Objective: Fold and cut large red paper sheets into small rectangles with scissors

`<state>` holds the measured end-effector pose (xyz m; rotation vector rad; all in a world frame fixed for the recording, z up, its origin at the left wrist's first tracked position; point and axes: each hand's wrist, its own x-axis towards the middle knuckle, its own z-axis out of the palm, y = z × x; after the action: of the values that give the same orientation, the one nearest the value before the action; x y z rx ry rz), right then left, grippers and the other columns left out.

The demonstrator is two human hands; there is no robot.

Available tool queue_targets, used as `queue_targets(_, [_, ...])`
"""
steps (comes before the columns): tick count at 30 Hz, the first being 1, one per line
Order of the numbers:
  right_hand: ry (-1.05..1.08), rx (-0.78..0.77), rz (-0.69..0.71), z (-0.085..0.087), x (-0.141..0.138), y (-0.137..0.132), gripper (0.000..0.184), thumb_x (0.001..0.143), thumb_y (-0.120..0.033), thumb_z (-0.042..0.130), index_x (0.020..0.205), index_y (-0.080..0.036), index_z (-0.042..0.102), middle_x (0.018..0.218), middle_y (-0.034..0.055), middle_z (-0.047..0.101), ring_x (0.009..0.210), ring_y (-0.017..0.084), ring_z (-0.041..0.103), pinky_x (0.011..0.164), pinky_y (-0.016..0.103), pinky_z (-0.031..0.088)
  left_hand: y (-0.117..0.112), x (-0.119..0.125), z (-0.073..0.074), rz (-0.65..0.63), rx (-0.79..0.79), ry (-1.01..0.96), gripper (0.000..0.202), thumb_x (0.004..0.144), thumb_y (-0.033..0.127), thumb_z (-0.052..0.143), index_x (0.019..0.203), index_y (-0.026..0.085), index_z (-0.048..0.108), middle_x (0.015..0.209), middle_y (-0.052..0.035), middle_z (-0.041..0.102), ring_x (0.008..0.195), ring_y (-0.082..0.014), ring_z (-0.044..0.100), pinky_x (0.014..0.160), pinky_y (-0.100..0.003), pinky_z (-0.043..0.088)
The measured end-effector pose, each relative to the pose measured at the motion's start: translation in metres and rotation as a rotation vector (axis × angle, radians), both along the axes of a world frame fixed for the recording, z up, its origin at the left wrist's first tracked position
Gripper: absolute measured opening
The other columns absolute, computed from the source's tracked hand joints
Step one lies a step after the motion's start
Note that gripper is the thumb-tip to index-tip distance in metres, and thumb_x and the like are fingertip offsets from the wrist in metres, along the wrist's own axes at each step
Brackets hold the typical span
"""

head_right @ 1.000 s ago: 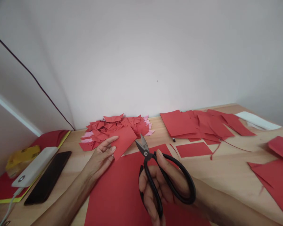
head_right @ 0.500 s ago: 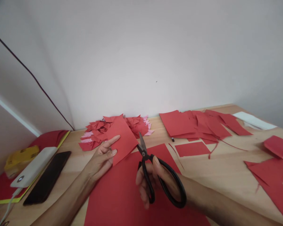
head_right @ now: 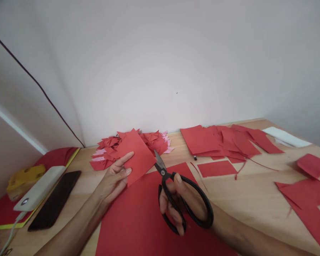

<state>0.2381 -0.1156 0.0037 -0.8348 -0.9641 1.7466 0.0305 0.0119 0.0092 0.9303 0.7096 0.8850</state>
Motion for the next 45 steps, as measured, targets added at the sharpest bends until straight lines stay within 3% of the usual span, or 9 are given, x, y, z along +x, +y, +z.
queue_targets(5, [-0.112,0.031,-0.013,0.003,0.0,0.0,0.08,0.08,-0.084,0.029,0.065,-0.013,0.06,0.036,-0.0046,0.038,0.027,0.008,0.037,0.029,0.018,0.023,0.001,0.0,0.001,0.008,-0.001,-0.007,0.052,0.057,0.011,0.086,0.108,0.02,0.075,0.047,0.0107,0.033,0.047,-0.0032,0.028,0.05,-0.014,0.028])
queue_targets(10, [-0.197,0.047,-0.061,-0.004,0.002,-0.001,0.073,0.09,-0.074,0.025,0.067,-0.014,0.06,0.034,-0.0064,0.035,0.026,0.008,0.035,0.03,0.018,0.025,0.002,-0.002,0.001,0.021,0.014,0.004,0.05,0.057,0.01,0.086,0.105,0.019,0.076,0.047,0.0111,0.03,0.047,-0.0037,0.023,0.05,-0.015,0.027])
queue_targets(16, [-0.259,0.074,-0.054,-0.005,0.004,0.001,0.072,0.089,-0.075,0.026,0.066,-0.015,0.059,0.031,-0.0069,0.034,0.026,0.007,0.031,0.03,0.018,0.024,0.004,-0.003,0.003,0.005,0.032,-0.001,0.05,0.055,0.01,0.086,0.103,0.019,0.076,0.047,0.0104,0.033,0.049,-0.004,0.025,0.052,-0.015,0.03])
queue_targets(21, [-0.183,0.023,0.009,-0.006,0.003,0.001,0.078,0.085,-0.081,0.022,0.066,-0.015,0.058,0.033,-0.0069,0.033,0.027,0.007,0.032,0.03,0.018,0.022,0.006,-0.003,0.002,-0.006,0.037,0.011,0.052,0.056,0.011,0.086,0.106,0.02,0.076,0.046,0.0109,0.03,0.049,-0.0036,0.02,0.051,-0.015,0.027])
queue_targets(27, [-0.055,0.046,0.082,-0.016,0.006,-0.005,0.079,0.091,-0.075,0.013,0.077,-0.013,0.061,0.042,-0.0053,0.04,0.034,0.008,0.039,0.037,0.018,0.029,0.006,-0.004,0.003,-0.01,0.06,0.021,0.05,0.056,0.013,0.087,0.104,0.02,0.077,0.046,0.0105,0.028,0.049,-0.0035,0.019,0.049,-0.014,0.024])
queue_targets(34, [-0.132,0.115,0.076,-0.012,0.007,-0.004,0.08,0.088,-0.077,0.012,0.089,-0.013,0.06,0.056,0.0014,0.055,0.048,0.014,0.055,0.051,0.026,0.042,-0.001,-0.002,-0.002,-0.088,0.087,0.067,0.047,0.063,0.017,0.084,0.108,0.021,0.076,0.048,0.0102,0.026,0.05,-0.0038,0.021,0.052,-0.014,0.027])
queue_targets(39, [-0.148,0.147,0.03,-0.012,0.003,-0.001,0.082,0.086,-0.079,0.011,0.088,-0.014,0.06,0.056,0.0014,0.055,0.047,0.015,0.053,0.05,0.027,0.043,-0.004,-0.001,-0.006,-0.117,0.065,0.058,0.049,0.064,0.018,0.084,0.113,0.023,0.074,0.051,0.0099,0.024,0.051,-0.0043,0.021,0.054,-0.013,0.029])
queue_targets(45, [-0.095,0.147,-0.012,0.0,-0.002,0.001,0.077,0.085,-0.081,0.021,0.076,-0.014,0.059,0.046,-0.0011,0.049,0.037,0.011,0.046,0.041,0.023,0.035,-0.004,-0.001,-0.011,-0.118,0.057,0.049,0.051,0.065,0.018,0.083,0.115,0.023,0.073,0.05,0.01,0.025,0.051,-0.0048,0.022,0.055,-0.014,0.031])
